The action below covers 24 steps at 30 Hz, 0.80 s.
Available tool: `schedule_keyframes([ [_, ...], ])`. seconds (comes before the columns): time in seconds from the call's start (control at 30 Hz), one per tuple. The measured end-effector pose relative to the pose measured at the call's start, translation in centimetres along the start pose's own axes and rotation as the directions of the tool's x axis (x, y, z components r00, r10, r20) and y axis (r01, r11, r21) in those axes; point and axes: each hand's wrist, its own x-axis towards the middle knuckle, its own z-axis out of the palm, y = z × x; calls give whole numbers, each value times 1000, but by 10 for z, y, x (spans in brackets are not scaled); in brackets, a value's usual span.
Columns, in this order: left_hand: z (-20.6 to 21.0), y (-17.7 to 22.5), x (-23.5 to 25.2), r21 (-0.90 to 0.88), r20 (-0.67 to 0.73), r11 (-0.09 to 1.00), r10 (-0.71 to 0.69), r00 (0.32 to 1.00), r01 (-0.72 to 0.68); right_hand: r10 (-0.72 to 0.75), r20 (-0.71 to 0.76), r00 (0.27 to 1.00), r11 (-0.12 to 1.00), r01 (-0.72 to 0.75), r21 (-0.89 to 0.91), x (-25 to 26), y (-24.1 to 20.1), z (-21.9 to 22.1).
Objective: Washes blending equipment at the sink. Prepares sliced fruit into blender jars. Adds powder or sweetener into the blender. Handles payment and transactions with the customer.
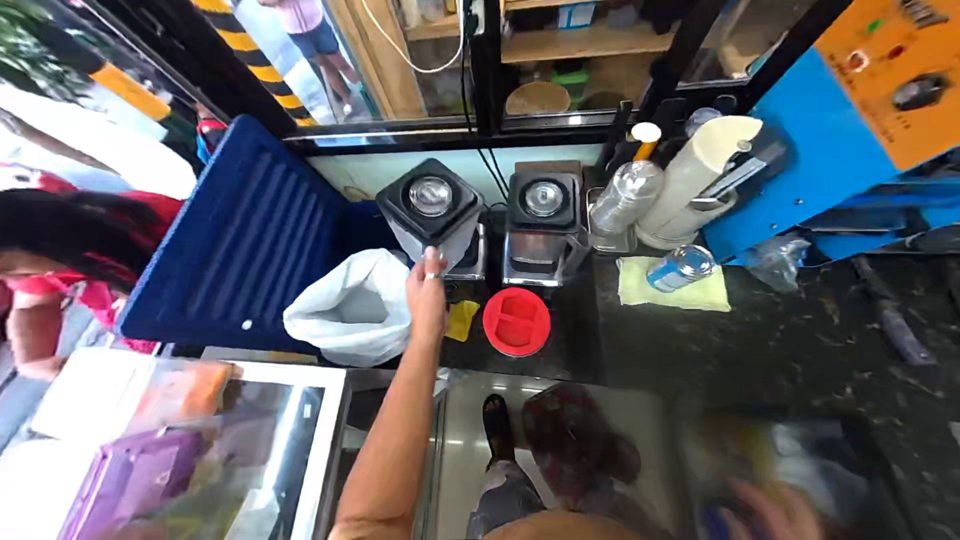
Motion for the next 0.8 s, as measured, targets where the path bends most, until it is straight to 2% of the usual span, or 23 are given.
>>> schedule_keyframes([
  [0.07,16,-18,30,-111,47,994,-15,999,20,-84,40,996,996,85,-16,12,-40,5],
  [0.13,35,-37,48,-207,76,977,-33,997,49,-101,10,995,995,101,9,22,-71,1],
  [0.23,57,-53,55,-217,63,972,-81,995,93,-127,-24,992,990,128,53,39,-104,-3],
  [0.33,74,-48,44,-181,13,973,-143,990,143,-221,-8,975,973,221,68,66,-140,-8],
  [0.47,89,-37,33,-169,-59,964,-216,975,204,-409,-32,912,902,410,140,136,-205,-13],
  [0.6,97,-32,50,-81,-87,965,-257,963,250,-518,-108,848,824,529,203,230,-292,-13],
  [0.73,91,-34,62,3,-76,940,-340,937,341,-540,19,841,842,540,7,326,-361,10],
  [0.8,74,-23,52,77,-140,936,-331,933,343,-497,97,862,847,506,-163,362,-379,25],
])
